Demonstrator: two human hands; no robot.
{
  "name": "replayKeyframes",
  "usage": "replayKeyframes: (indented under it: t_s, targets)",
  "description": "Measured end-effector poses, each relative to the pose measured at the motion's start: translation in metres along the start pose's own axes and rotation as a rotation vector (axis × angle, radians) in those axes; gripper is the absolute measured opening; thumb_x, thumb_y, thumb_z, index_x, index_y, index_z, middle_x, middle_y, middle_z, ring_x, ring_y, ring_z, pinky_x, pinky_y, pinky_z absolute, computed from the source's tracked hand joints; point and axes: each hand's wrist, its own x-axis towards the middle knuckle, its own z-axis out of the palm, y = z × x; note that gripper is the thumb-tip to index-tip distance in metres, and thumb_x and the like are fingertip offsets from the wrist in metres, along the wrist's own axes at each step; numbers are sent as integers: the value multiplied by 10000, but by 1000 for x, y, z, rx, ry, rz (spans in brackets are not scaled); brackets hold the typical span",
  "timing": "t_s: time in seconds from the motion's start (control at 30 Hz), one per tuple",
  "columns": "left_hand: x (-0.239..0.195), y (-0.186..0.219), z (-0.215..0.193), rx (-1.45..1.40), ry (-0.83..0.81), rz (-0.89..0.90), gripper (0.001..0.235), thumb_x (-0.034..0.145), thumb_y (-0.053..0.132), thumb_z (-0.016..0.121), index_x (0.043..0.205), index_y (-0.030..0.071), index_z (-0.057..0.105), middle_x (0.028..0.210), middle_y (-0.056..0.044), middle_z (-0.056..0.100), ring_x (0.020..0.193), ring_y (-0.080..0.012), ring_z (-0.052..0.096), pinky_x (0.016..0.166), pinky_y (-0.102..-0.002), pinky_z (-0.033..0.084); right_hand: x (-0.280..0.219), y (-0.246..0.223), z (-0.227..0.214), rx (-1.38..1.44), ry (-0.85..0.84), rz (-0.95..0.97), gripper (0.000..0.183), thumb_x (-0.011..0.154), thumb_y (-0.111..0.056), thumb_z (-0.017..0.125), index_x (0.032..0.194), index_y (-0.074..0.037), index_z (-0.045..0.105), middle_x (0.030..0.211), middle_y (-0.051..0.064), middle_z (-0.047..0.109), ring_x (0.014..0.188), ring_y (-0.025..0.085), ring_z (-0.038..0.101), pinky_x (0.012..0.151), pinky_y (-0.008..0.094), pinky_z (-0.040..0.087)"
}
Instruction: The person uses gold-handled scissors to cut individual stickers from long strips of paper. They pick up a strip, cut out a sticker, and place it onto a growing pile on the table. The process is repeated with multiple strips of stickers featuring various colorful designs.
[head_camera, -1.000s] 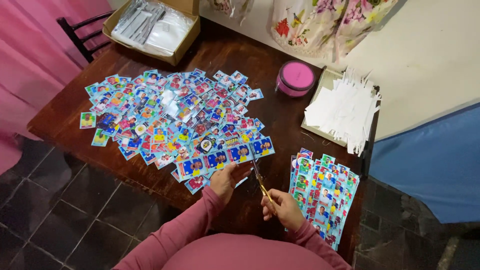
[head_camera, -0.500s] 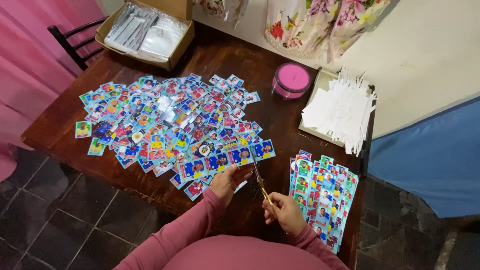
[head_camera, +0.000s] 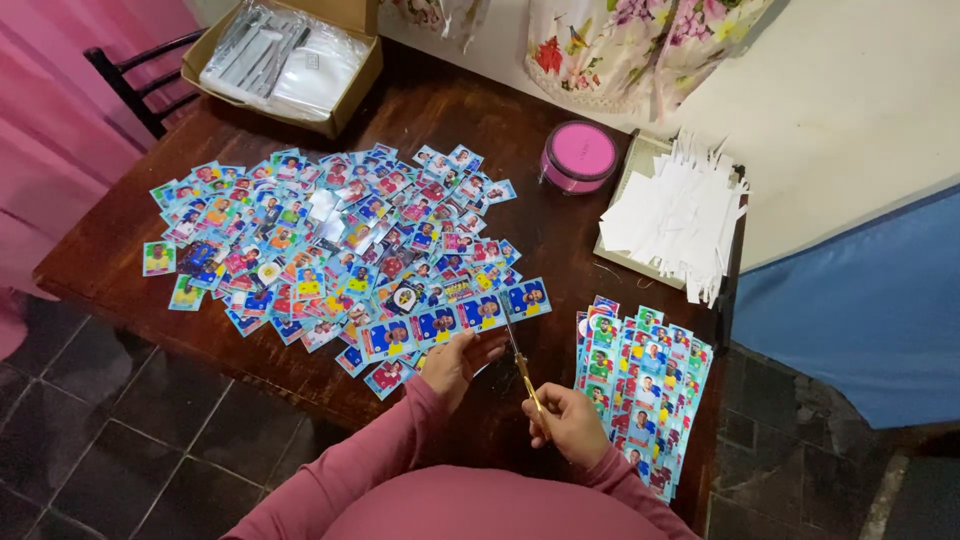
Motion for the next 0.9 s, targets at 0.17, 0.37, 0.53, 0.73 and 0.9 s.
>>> replayKeyframes:
  t_s: [0.17, 0.37, 0.53, 0.73, 0.9]
  targets:
    - [1, -5, -1, 14, 24, -12, 421, 1026, 179, 444, 1300, -119, 557, 1358, -249, 638, 1288, -377, 615, 1125, -503, 467, 1, 10, -6, 7, 1, -3, 220, 947, -200, 695, 872, 5, 666, 634, 43, 630, 528, 102, 605, 488, 268, 540]
    - [2, -5, 0, 31, 25, -39, 424, 1027, 189, 441, 1304, -106, 568, 1343, -249, 647, 1275, -367, 622, 1120, -493, 471, 1, 11, -6, -9, 11, -19, 208, 948, -194, 699, 874, -3, 667, 633, 35, 628, 530, 94, 602, 485, 262, 536]
    - [3, -6, -3, 29, 31, -19, 420, 1033, 187, 461, 1284, -132, 570, 1330, -259, 653, 1265, -371, 632, 1123, -504, 478, 4, 16, -9, -24, 29, -25, 186, 944, -181, 699, 879, -9, 677, 635, 33, 635, 534, 90, 606, 485, 258, 537]
    - [5, -9, -4, 38, 43, -35, 426, 1025, 190, 463, 1295, -122, 571, 1337, -248, 653, 1262, -362, 632, 1115, -496, 482, 1, 12, -6, -25, 39, -4, 196, 940, -176, 709, 865, 1, 672, 629, 37, 642, 528, 97, 611, 482, 263, 544]
    - [3, -11, -1, 14, 54, -41, 420, 1024, 186, 468, 1304, -112, 563, 1336, -236, 647, 1260, -355, 630, 1104, -493, 489, 3, 16, -7, 2, 25, -26, 205, 943, -180, 706, 862, 5, 667, 625, 37, 638, 526, 96, 606, 486, 264, 539]
